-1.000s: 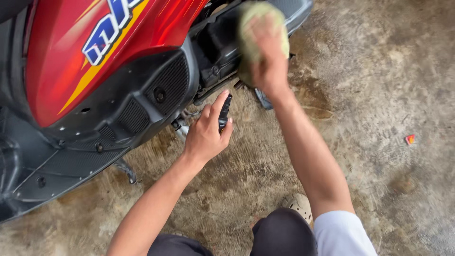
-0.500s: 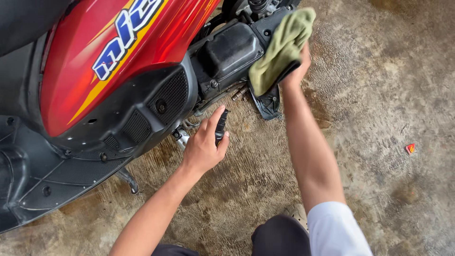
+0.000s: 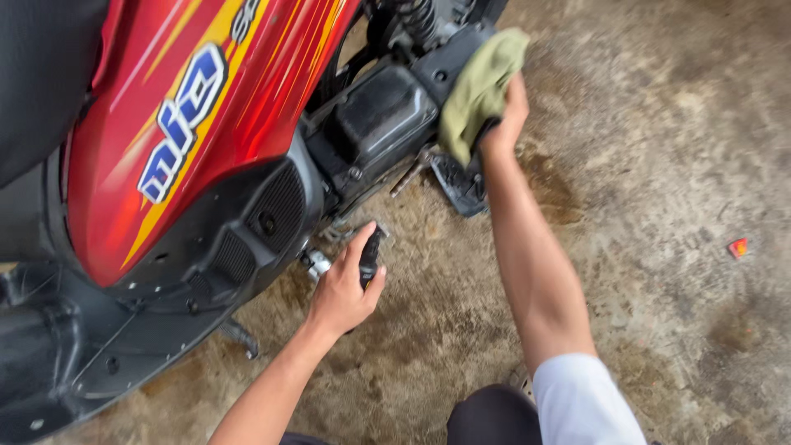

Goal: The person cleans a red and black motorcycle by spraying a cleaning solution from a bottle and wiping the surfaces with a cloth. They systematically clean the under-seat area, the side panels, the footrests, and the front fender.

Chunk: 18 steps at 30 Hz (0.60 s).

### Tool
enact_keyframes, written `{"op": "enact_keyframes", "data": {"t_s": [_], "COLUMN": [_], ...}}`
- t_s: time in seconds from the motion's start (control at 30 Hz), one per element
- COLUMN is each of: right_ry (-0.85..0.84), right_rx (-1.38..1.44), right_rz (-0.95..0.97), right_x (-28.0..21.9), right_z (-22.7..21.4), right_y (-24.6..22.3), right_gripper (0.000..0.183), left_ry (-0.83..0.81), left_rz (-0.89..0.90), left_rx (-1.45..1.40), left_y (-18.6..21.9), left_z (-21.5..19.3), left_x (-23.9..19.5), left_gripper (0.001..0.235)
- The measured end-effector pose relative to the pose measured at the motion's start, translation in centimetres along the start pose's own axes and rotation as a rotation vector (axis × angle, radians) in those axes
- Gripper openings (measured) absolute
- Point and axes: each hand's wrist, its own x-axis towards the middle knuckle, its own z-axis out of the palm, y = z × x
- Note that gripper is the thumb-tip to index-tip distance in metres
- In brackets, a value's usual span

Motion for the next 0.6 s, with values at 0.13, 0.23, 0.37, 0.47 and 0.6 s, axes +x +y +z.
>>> {"op": "enact_keyframes", "data": {"t_s": [0.13,0.23,0.37,0.47,0.6], "right_ry": [-0.273,-0.200,-0.222,-0.330,-0.442], "right_rx": [-0.947,-1.069,-0.893,-0.591,-0.499], "right_rz": [-0.538,-0.257,-0.186,-0.050,0.161], "right_x": [-5.8,-7.4,-7.5,-8.2,-11.4], "right_z": [-2.1,-2.1,-0.6,0.8,1.9], "right_y": [1.5,1.1,-1.7,-5.4,-10.7], "right_gripper": [0.049,0.029,0.035,0.037,0.040], "left_ry": [-0.127,-0.133,-0.109,-0.105,-0.098], "left_rz": [-0.151,-0.122,-0.010,-0.007,-0.144], "left_rx": [-0.060,-0.089,-0.111,-0.076,-0.081], "left_y": [0.9,1.6,3.0,4.3,6.8], "left_z": [0.7,0.9,-0.2,-1.7,-2.9], "left_x": [0.5,0.6,0.2,1.0,2.1], "left_gripper": [0.073,0.072,0.072,0.072,0.072]}}
